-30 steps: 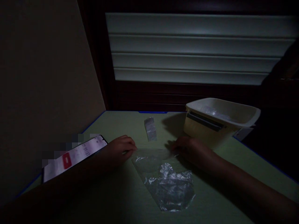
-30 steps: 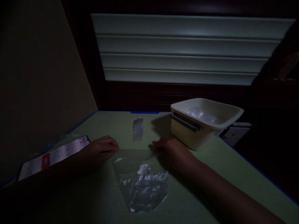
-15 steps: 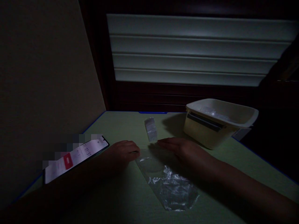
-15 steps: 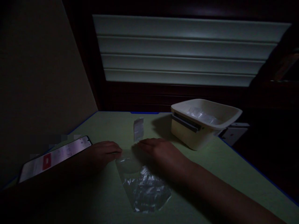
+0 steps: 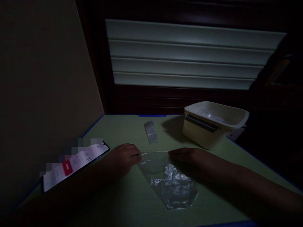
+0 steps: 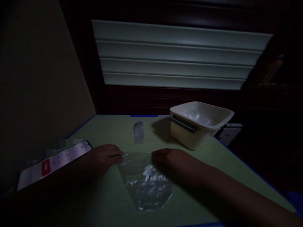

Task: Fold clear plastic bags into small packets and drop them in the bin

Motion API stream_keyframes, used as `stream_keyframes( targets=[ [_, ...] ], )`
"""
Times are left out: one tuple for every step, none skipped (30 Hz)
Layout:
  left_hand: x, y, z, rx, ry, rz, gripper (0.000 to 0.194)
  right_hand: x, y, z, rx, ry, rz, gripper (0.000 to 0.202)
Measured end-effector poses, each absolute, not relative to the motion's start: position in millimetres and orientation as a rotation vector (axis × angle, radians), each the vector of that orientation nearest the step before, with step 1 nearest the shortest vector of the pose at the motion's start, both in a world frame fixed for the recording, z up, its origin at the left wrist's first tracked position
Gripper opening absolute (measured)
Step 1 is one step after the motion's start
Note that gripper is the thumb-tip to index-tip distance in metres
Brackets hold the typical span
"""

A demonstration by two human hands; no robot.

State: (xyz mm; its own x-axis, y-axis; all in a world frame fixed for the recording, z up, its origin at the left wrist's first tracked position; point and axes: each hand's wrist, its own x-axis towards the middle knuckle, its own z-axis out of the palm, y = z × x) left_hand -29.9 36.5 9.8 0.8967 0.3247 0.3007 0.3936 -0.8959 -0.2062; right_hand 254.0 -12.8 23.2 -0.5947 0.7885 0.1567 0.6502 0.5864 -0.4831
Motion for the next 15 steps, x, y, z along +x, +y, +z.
stream_keyframes(
  targets=[
    [-29, 37, 9, -2.799, -0.537, -0.384, 0.035, 263, -16, 23, -1.190, -2.425, 0.565, 0.027],
    [-29, 37, 9, -2.799, -0.535, -0.392, 0.036, 270, -18, 23, -1.225, -2.383, 0.574, 0.028],
    [-29, 38, 8, -2.798, -0.531, -0.406, 0.035, 275, -19, 24, -1.250, -2.373, 0.583, 0.028],
    [-28, 38, 7, -2.796, -0.529, -0.425, 0.035, 277, -19, 25, -1.275, -2.371, 0.592, 0.029],
    [-28, 38, 7, -2.793, -0.528, -0.447, 0.034, 278, -16, 27, -1.299, -2.375, 0.593, 0.029],
    [-28, 39, 6, -2.788, -0.525, -0.476, 0.032, 276, -12, 29, -1.329, -2.381, 0.585, 0.028],
    [-28, 39, 5, -2.785, -0.519, -0.506, 0.031, 274, -7, 30, -1.366, -2.378, 0.562, 0.028],
    [-28, 39, 5, -2.782, -0.506, -0.538, 0.029, 270, -1, 31, -1.412, -2.361, 0.519, 0.028],
    [-28, 39, 5, -2.781, -0.497, -0.561, 0.028, 267, 5, 30, -1.465, -2.338, 0.470, 0.027],
    [-28, 38, 6, -2.779, -0.493, -0.580, 0.028, 263, 11, 27, -1.492, -2.334, 0.439, 0.023],
    [-28, 38, 6, -2.781, -0.493, -0.589, 0.028, 260, 17, 24, -1.504, -2.333, 0.428, 0.020],
    [-28, 37, 7, -2.787, -0.502, -0.588, 0.028, 258, 21, 21, -1.510, -2.331, 0.418, 0.017],
    [-28, 37, 8, -2.795, -0.519, -0.587, 0.028, 257, 24, 17, -1.505, -2.331, 0.412, 0.015],
    [-27, 36, 8, -2.810, -0.541, -0.591, 0.028, 256, 26, 13, -1.501, -2.326, 0.403, 0.013],
    [-26, 36, 8, -2.836, -0.572, -0.603, 0.028, 255, 26, 10, -1.496, -2.319, 0.388, 0.012]
  ],
)
